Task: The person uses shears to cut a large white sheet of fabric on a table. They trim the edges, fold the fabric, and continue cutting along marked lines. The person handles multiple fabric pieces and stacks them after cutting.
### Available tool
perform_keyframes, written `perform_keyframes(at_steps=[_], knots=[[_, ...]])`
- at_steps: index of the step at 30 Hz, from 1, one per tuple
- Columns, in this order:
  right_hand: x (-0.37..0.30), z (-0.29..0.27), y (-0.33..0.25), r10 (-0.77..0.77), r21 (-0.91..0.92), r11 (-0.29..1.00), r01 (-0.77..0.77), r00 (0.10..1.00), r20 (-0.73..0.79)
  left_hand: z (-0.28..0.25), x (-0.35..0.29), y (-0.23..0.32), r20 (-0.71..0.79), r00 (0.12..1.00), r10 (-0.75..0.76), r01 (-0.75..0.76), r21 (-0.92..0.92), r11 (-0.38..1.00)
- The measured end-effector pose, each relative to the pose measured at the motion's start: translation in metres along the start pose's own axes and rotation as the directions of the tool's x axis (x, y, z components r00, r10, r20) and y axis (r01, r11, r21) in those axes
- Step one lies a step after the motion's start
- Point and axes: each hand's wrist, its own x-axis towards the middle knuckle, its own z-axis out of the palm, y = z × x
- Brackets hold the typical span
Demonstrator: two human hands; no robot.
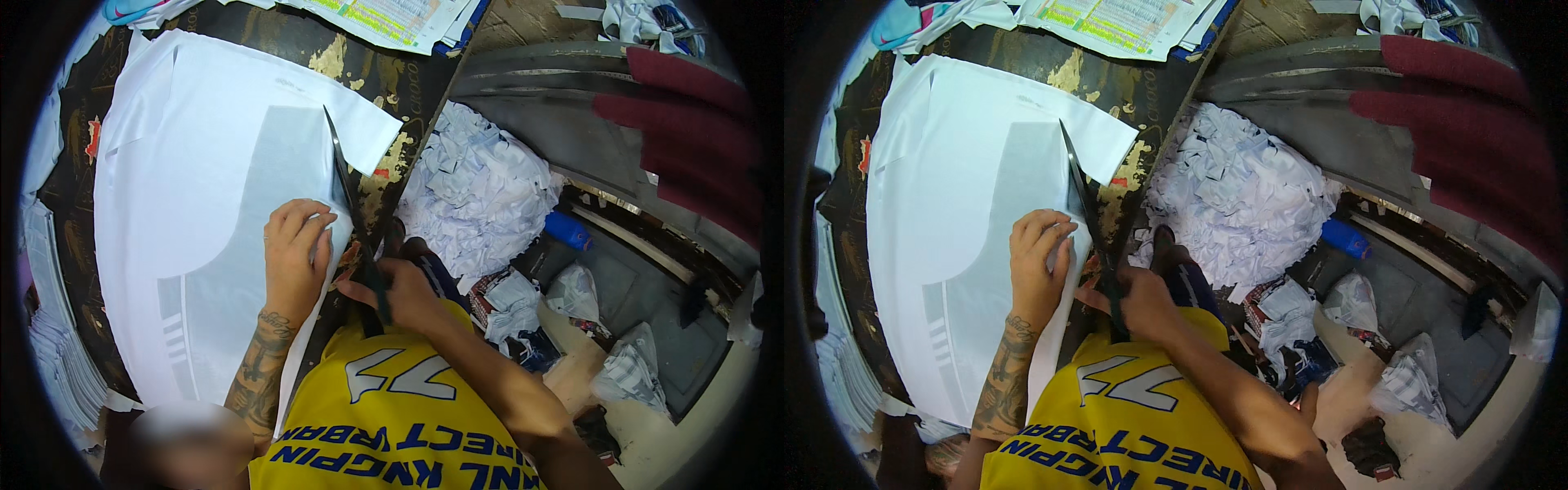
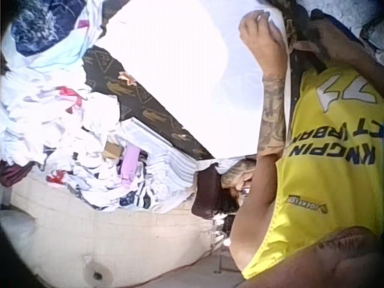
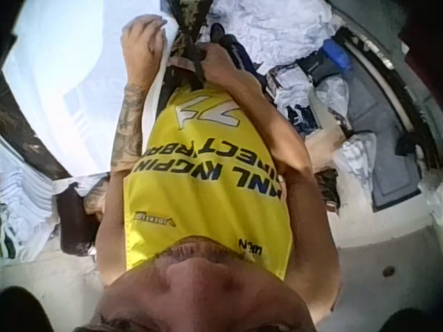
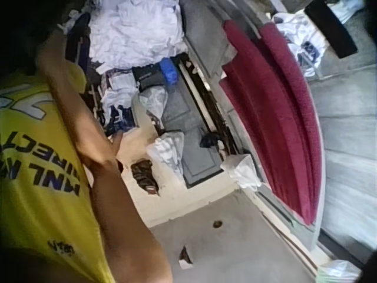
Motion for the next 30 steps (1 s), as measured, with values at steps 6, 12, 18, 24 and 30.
perform_keyframes(at_steps=[6, 12, 18, 24, 30], knots=[[0.01, 0.013, -0.012, -0.055, -0.016, 0.998, 0.055, 0.997, -0.049, 0.004, 0.001, -0.003, -0.039, 0.999, 0.003, -0.004, -0.019, 1.0], [-0.001, -0.034, -0.023, 0.011, 0.031, 0.999, -0.015, 0.994, 0.104, -0.003, 0.002, 0.011, 0.007, 0.999, 0.042, -0.042, 0.048, 0.998], [0.012, -0.204, -0.057, 0.186, -0.405, 0.914, -0.022, 0.911, 0.369, 0.009, 0.029, 0.028, -0.311, 0.95, -0.017, 0.049, 0.096, 0.994], [0.092, -0.226, -0.129, -0.08, -0.682, 0.607, 0.409, 0.885, 0.459, 0.028, 0.04, 0.031, -0.329, 0.938, -0.111, 0.192, 0.226, 0.955], [0.102, -0.21, -0.16, -0.028, -0.76, 0.517, 0.394, 0.895, 0.446, 0.032, 0.036, 0.035, -0.302, 0.934, -0.193, 0.264, 0.216, 0.94]])
